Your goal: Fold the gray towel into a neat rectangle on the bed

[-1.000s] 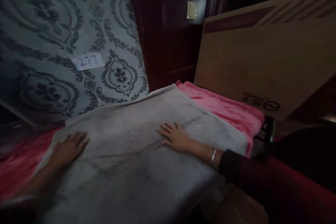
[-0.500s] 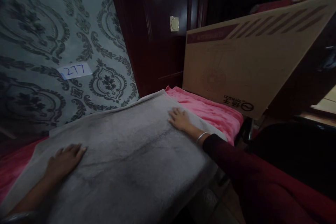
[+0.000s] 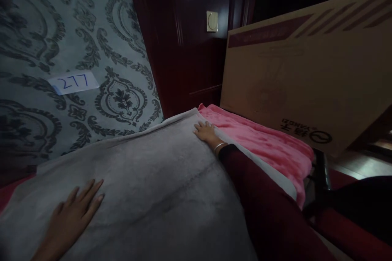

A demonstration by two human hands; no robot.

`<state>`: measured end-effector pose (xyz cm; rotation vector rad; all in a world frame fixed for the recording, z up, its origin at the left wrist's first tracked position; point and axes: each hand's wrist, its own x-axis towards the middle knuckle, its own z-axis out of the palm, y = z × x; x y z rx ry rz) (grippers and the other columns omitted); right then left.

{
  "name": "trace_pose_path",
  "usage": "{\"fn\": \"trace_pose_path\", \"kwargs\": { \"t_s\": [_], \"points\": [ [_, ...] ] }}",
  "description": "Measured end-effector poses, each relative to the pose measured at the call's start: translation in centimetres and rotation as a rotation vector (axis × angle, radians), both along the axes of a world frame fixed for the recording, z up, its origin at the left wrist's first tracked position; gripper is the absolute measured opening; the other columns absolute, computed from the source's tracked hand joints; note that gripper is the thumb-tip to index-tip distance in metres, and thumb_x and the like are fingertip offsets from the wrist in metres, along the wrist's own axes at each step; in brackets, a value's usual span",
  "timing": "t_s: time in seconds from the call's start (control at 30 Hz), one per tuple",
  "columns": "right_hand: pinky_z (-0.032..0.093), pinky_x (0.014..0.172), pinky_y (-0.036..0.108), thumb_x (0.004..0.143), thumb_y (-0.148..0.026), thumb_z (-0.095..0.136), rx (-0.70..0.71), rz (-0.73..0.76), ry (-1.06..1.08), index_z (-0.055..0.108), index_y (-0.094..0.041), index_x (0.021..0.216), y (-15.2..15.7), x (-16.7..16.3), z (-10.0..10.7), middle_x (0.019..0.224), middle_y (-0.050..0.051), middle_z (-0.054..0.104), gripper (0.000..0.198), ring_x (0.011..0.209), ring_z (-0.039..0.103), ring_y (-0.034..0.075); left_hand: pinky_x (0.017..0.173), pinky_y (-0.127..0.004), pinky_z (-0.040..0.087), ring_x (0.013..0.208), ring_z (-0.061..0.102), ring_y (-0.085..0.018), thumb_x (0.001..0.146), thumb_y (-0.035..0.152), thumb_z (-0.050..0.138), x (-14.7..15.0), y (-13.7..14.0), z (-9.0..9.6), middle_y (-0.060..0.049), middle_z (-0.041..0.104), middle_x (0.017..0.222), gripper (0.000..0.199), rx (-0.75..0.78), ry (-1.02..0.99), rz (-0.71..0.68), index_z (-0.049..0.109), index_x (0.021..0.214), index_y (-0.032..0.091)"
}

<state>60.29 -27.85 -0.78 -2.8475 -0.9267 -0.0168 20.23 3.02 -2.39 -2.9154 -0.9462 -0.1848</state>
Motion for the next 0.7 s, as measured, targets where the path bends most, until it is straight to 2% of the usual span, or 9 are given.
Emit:
{"fn": "trace_pose_path", "kwargs": {
  "t_s": [0.1,0.17,0.27,0.37,0.47,0.6,0.7],
  "points": [
    [0.016,0.118,0.068,0.103,-0.062,0.031,0.019,0.160,-0.013,0.030,-0.032,0.161,2.8,-0.3,-0.6,0.170,0.006,0.019,0.065,0.154,0.011,0.041,0.117,-0.062,0.029,0.153,0.025,-0.039,0.088,0.054,0.031,-0.1,0.4,-0.7,-0.001,0.042,0.161,0.072,-0.015,-0.043,0.001,0.049,0.153,0.029],
    [0.017,0.118,0.067,0.103,-0.062,0.030,0.007,0.251,0.022,0.030,-0.037,0.161,3.9,0.0,-1.0,0.170,0.002,0.020,0.063,0.154,0.014,0.040,0.118,-0.063,0.028,0.153,0.025,-0.039,0.086,0.055,0.033,-0.2,0.6,-1.0,0.000,0.043,0.160,0.073,-0.020,-0.060,0.002,0.049,0.152,0.030],
    [0.016,0.120,0.062,0.104,-0.060,0.029,-0.019,0.166,0.033,0.029,-0.037,0.161,4.2,1.7,-1.1,0.170,0.000,0.020,0.061,0.154,0.016,0.036,0.119,-0.062,0.026,0.154,0.024,-0.038,0.085,0.055,0.035,-0.3,0.7,-1.1,0.001,0.043,0.160,0.073,-0.029,-0.057,0.008,0.049,0.152,0.030],
    [0.019,0.120,0.061,0.106,-0.055,0.025,-0.031,0.034,0.037,0.028,-0.031,0.162,3.7,3.8,-0.6,0.170,0.005,0.019,0.061,0.154,0.018,0.034,0.119,-0.061,0.026,0.154,0.023,-0.037,0.086,0.055,0.034,-0.4,0.6,-1.1,0.002,0.040,0.161,0.073,-0.022,-0.024,0.020,0.049,0.153,0.030],
    [0.021,0.118,0.064,0.107,-0.053,0.022,-0.037,-0.032,0.047,0.028,-0.026,0.162,3.8,4.6,0.2,0.169,0.010,0.017,0.061,0.153,0.020,0.036,0.120,-0.059,0.025,0.155,0.020,-0.035,0.089,0.056,0.030,-0.4,0.3,-0.9,0.003,0.034,0.164,0.072,-0.011,0.027,0.034,0.045,0.155,0.030],
    [0.019,0.115,0.066,0.108,-0.055,0.010,-0.055,-0.056,0.084,0.026,-0.019,0.162,4.2,2.0,1.3,0.168,0.017,0.018,0.067,0.152,0.020,0.037,0.119,-0.060,0.026,0.155,0.021,-0.037,0.093,0.054,0.032,-0.3,0.0,-0.5,0.001,0.034,0.165,0.068,-0.020,0.037,0.028,0.044,0.155,0.031],
    [0.022,0.118,0.062,0.106,-0.062,0.017,-0.060,0.023,0.119,0.025,-0.028,0.163,3.1,-2.7,0.5,0.169,0.011,0.020,0.067,0.153,0.020,0.035,0.118,-0.061,0.027,0.154,0.022,-0.038,0.095,0.052,0.032,0.0,-0.4,0.1,-0.002,0.035,0.165,0.066,-0.031,0.029,0.015,0.043,0.156,0.029]
  ]
}}
